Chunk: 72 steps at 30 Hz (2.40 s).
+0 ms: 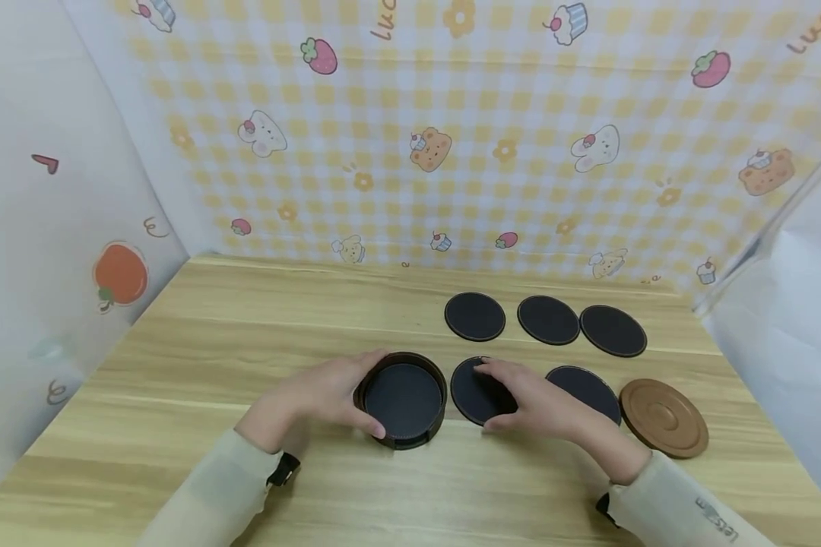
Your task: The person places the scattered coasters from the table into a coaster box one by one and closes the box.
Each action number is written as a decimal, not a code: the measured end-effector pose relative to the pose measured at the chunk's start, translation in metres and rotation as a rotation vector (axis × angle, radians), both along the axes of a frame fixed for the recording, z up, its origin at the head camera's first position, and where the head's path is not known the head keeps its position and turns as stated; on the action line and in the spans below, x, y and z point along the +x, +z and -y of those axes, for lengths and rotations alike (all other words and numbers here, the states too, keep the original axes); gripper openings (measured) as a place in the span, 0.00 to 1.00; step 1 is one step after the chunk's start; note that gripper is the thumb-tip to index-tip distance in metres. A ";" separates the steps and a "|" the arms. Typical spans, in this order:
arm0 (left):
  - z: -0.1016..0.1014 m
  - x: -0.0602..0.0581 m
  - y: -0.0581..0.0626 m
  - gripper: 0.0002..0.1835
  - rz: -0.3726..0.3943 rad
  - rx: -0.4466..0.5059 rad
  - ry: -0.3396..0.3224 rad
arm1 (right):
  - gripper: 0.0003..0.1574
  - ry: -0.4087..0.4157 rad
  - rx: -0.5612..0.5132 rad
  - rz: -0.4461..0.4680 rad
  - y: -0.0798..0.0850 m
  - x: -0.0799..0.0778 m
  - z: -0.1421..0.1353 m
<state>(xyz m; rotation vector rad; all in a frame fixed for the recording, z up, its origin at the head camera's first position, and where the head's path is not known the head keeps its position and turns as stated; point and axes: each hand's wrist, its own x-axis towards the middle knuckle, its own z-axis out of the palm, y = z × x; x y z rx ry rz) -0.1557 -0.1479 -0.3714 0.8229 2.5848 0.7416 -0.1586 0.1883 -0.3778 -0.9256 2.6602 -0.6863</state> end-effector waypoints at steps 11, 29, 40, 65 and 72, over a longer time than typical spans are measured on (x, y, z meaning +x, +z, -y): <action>0.000 -0.001 0.002 0.63 0.041 -0.003 0.007 | 0.49 -0.054 0.061 0.020 -0.004 -0.001 -0.004; 0.000 -0.002 0.003 0.63 0.060 0.008 0.011 | 0.44 -0.057 0.129 -0.116 -0.007 -0.001 0.003; 0.000 -0.002 0.002 0.62 0.066 0.032 0.004 | 0.45 -0.122 0.076 -0.127 0.001 0.003 0.003; 0.000 -0.002 0.001 0.61 0.075 0.027 0.015 | 0.45 -0.111 -0.028 -0.149 0.010 0.011 0.043; 0.000 -0.005 0.000 0.57 0.057 0.036 -0.012 | 0.46 -0.061 -0.013 -0.190 0.011 0.015 0.057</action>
